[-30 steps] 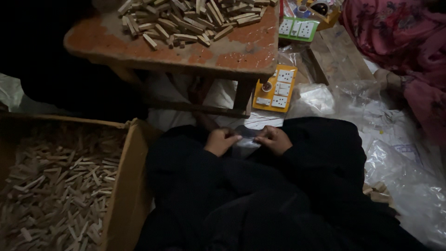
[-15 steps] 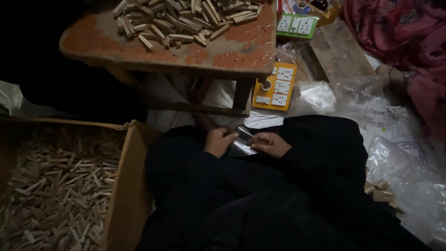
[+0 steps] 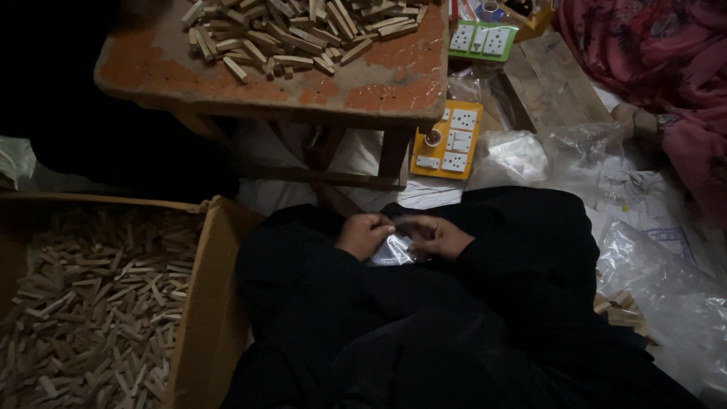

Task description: The person sits on the floor and packs wooden clothespins into a clear plastic bag, picking them one at a time from a pile on a low table and arranging them in rows inside the bag. Other people nearby handle clothespin boxes and bags.

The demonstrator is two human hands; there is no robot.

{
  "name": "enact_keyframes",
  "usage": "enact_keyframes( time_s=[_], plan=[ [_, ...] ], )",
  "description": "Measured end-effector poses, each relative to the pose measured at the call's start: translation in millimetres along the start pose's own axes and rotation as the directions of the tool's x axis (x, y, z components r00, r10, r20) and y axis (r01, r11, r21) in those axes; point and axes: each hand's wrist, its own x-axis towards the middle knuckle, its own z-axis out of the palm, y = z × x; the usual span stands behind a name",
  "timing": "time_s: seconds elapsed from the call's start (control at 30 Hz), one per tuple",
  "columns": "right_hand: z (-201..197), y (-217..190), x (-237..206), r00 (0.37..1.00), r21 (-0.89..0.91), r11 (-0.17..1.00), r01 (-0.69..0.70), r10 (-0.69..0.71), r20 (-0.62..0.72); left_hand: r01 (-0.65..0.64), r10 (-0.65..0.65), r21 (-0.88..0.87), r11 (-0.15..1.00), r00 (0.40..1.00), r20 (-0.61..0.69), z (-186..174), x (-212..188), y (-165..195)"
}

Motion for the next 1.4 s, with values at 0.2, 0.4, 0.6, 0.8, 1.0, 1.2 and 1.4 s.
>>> enact_keyframes(
  time_s=[0.2, 0.4, 0.6, 0.8, 1.0, 1.2, 1.4],
  plan=[
    [-11, 26, 17, 0.991, -0.136, 0.986, -0.099, 0.086, -0.101, 0.072, -0.08, -0.08, 0.994, 0.992, -0.097, 3, 0, -1],
    [-18, 31, 22, 0.979, -0.126, 0.991, -0.054, 0.028, -0.2, 0.144, -0.168, -0.122, 0.982, 0.962, -0.214, -3, 6, 5],
    [-26, 15, 18, 0.894, 0.15, 0.929, 0.338, -0.268, -0.359, -0.012, -0.111, -0.255, 0.967, 0.879, -0.463, -17, 10, -1],
    [-56, -3, -1, 0.667, -0.035, 0.89, 0.454, -0.366, -0.649, -0.199, 0.168, -0.004, 0.98, 0.838, -0.519, -20, 15, -5],
    [-160, -12, -52, -0.107, -0.664, 0.675, 0.323, -0.671, -0.734, 0.022, -0.052, -0.069, 0.997, 0.878, -0.476, -13, 12, 1],
    [-211, 4, -90, -0.414, -0.529, 0.838, 0.134, -0.438, -0.798, -0.042, 0.015, -0.063, 0.997, 0.928, -0.373, -15, 16, -2],
    [-215, -3, -85, -0.083, -0.126, 0.973, -0.195, -0.144, -0.986, -0.071, 0.062, -0.016, 0.997, 0.938, -0.342, -13, 18, -4]
  ],
)
